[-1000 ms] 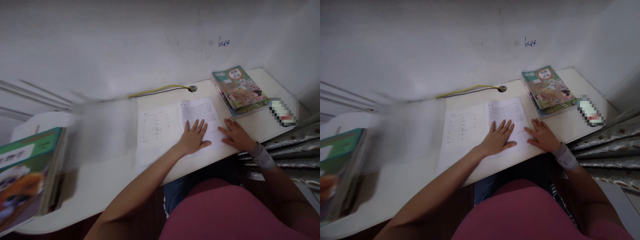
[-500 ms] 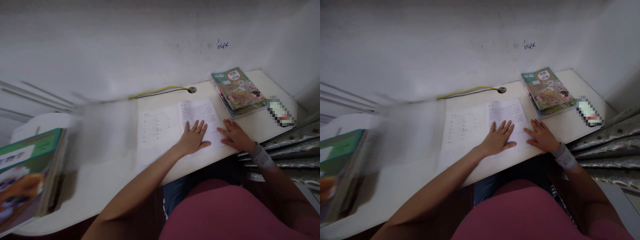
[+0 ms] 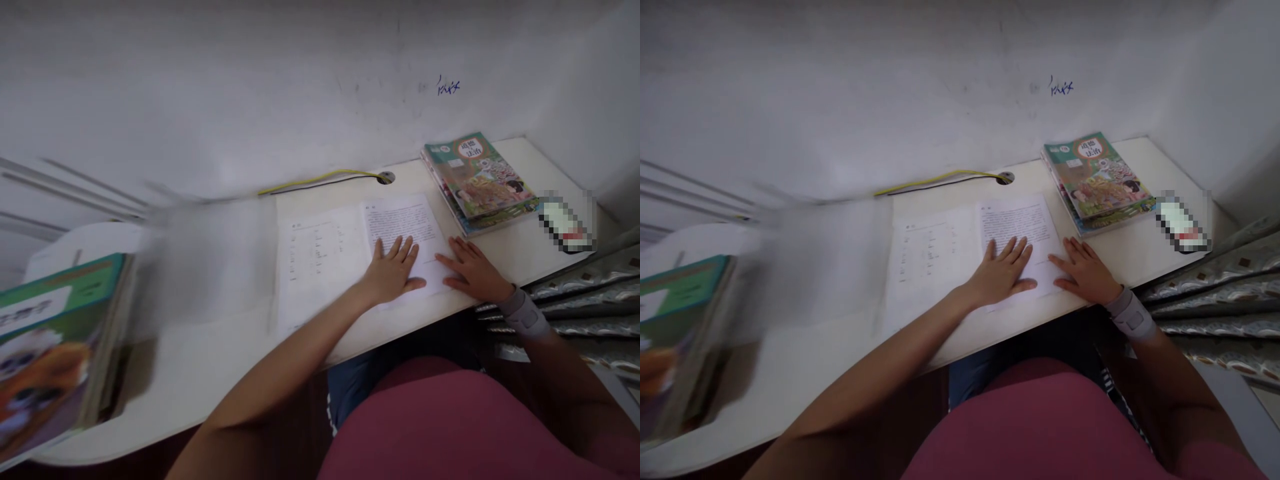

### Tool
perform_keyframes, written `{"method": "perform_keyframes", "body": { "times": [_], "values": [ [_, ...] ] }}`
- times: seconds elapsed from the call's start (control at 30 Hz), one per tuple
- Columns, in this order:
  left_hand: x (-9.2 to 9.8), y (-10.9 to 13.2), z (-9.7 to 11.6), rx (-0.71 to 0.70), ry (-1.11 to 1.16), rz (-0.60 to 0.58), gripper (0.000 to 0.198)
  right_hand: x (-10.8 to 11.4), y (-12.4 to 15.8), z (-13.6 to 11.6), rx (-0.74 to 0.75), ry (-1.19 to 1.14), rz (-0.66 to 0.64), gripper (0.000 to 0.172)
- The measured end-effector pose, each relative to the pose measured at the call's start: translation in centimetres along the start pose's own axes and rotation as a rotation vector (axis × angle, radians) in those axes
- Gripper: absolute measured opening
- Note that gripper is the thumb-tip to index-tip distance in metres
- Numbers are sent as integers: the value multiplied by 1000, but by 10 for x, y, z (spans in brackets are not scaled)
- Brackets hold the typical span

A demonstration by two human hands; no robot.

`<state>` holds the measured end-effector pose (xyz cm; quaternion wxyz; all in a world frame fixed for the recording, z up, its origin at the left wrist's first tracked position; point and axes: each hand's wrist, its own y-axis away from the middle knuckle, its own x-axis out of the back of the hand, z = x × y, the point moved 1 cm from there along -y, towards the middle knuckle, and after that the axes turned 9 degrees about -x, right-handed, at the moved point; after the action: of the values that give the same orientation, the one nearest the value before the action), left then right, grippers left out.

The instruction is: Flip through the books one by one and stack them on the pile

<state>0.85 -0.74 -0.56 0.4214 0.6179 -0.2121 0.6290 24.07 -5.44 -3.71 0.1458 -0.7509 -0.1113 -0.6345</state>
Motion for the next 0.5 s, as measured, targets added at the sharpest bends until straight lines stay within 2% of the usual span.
{"method": "perform_keyframes", "body": {
  "times": [0.5],
  "values": [
    [-3,-4,2,11,3,30,83,4,-1,-3,0,16,-6,57]
  ]
}}
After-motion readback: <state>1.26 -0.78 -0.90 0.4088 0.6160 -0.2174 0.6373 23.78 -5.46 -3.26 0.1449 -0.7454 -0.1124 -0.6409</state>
